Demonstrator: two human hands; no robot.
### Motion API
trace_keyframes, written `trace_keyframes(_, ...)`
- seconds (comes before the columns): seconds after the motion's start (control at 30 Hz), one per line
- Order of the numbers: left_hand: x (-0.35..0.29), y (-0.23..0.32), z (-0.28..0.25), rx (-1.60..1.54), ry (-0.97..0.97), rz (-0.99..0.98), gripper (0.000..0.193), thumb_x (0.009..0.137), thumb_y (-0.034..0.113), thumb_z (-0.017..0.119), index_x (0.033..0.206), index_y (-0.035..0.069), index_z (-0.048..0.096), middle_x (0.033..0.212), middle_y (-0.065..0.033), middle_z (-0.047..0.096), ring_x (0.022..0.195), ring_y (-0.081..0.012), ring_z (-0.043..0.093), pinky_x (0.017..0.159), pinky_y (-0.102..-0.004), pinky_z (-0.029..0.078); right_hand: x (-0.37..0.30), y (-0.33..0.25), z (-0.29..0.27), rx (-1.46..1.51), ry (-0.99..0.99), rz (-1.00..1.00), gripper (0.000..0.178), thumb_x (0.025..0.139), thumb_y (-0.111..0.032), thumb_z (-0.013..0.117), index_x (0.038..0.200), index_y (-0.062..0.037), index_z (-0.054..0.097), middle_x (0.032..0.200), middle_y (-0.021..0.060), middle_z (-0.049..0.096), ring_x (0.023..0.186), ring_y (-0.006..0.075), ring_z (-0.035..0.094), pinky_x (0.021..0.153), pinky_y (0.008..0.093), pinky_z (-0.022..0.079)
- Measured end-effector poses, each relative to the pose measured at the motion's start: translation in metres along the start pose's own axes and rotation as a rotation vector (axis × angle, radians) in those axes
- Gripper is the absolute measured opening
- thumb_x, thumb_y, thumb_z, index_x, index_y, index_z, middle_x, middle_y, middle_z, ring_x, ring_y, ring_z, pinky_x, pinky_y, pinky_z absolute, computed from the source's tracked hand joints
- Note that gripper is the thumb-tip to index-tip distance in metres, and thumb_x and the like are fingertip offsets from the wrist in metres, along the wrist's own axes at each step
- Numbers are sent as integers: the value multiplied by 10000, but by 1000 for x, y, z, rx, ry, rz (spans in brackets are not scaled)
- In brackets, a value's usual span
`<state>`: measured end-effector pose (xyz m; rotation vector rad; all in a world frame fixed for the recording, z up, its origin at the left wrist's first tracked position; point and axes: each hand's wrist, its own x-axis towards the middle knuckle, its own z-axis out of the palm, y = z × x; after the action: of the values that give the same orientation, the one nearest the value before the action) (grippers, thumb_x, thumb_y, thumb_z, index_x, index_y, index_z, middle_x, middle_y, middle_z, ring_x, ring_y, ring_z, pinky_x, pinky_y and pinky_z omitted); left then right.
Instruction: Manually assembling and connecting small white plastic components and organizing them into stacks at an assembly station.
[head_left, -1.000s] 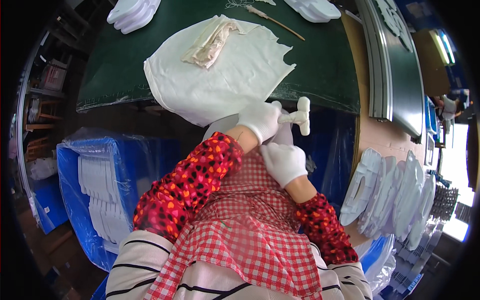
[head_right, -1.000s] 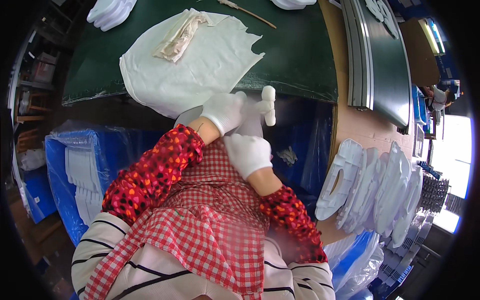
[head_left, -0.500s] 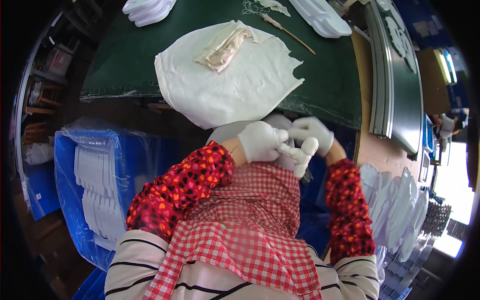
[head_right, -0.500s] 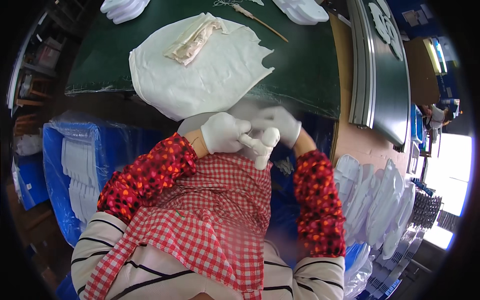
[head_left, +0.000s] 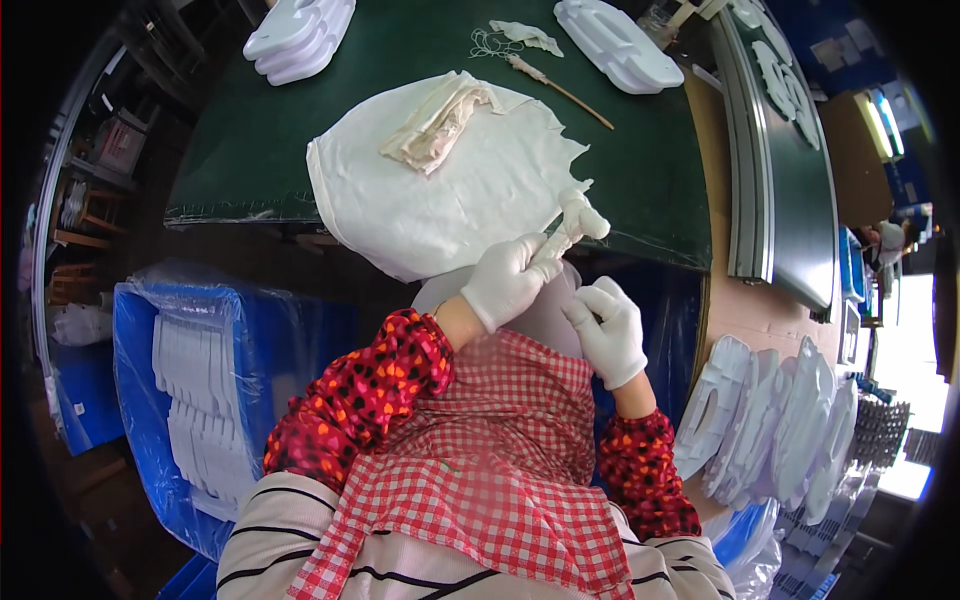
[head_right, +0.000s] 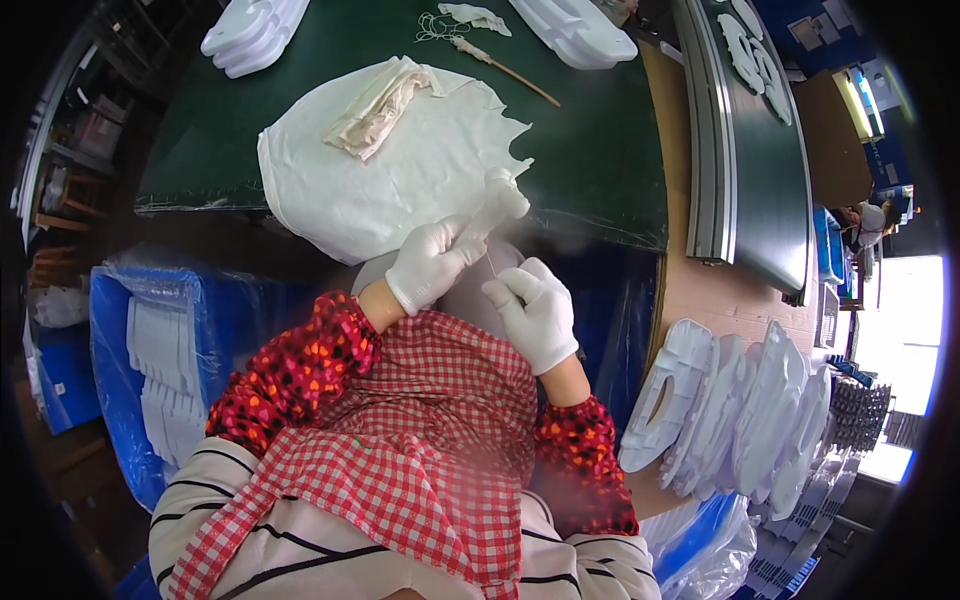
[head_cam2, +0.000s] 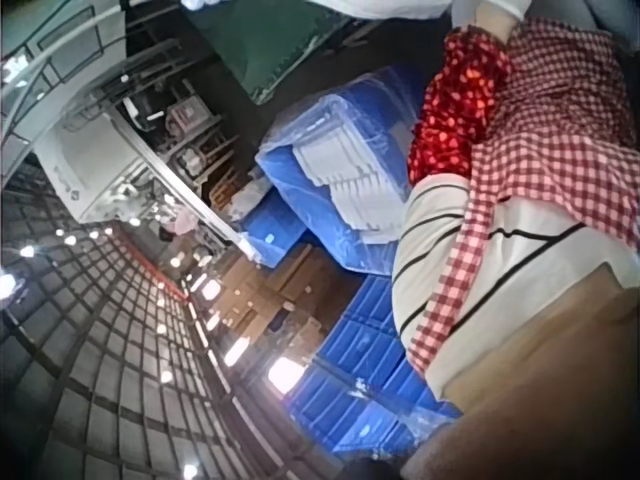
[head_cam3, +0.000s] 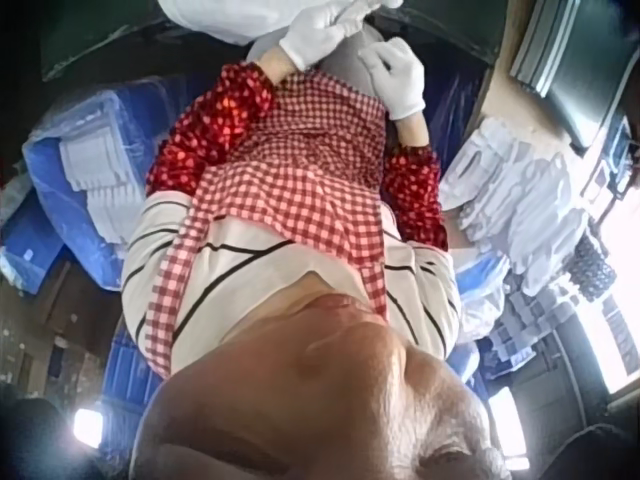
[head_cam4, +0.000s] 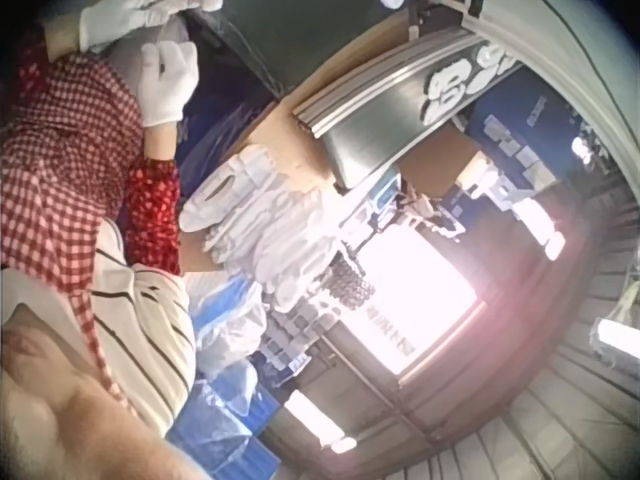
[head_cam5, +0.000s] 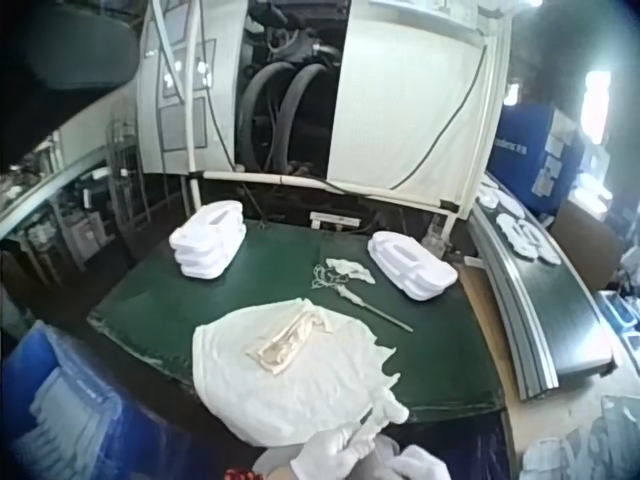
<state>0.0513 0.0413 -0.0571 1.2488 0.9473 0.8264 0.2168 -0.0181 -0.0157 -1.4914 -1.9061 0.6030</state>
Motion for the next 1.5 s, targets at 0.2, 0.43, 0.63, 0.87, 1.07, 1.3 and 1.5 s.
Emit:
trace_keyframes(0.2,-2,8,-6,199,-61,-59,249,901,210,581,1040,7,613,795,4,595,718,-59,519,637,-240,444,4,-17,-9,30,131,-171,121,761,-84,676,762,14,605,947,114,584,755,208,560,644,293,453)
trace_keyframes(0.43,-6,-1,3,555,-48,122,191,875,210,551,935,31,582,776,-184,616,756,-345,614,671,-396,474,12,-19,27,693,139,154,289,980,-265,499,1048,-3,598,718,5,547,610,79,467,573,222,390)
trace_keyframes(0.63,-6,-14,11,701,-68,93,209,857,249,572,866,41,547,824,-231,605,817,-426,577,705,-477,456,4,-21,29,1247,351,510,298,977,-237,518,1167,-11,555,621,-58,413,508,40,327,469,220,289)
trace_keyframes(0.87,-14,-12,20,771,7,237,165,820,185,595,845,49,506,709,-199,587,656,-402,582,585,-488,462,-6,-21,31,1275,567,718,330,977,-328,504,775,-68,522,504,-44,306,415,77,245,466,264,301)
trace_keyframes(1.07,-17,-5,21,896,170,578,127,754,94,595,794,67,477,600,-166,522,562,-359,561,509,-454,453,4,-20,23,1533,477,705,411,943,-418,540,666,-126,458,486,-64,268,406,67,215,431,258,238)
trace_keyframes(1.3,-24,12,10,643,-22,283,189,821,174,608,838,34,483,668,-208,557,655,-420,561,563,-476,438,5,-18,24,1367,548,803,434,949,-407,511,633,-151,361,483,-54,262,404,87,191,415,265,215)
trace_keyframes(1.5,-36,8,-2,401,-209,213,271,906,274,562,876,14,491,703,-223,548,650,-432,537,566,-436,431,4,-14,25,1353,529,700,441,954,-403,492,618,-153,353,473,-54,253,392,82,197,399,259,212)
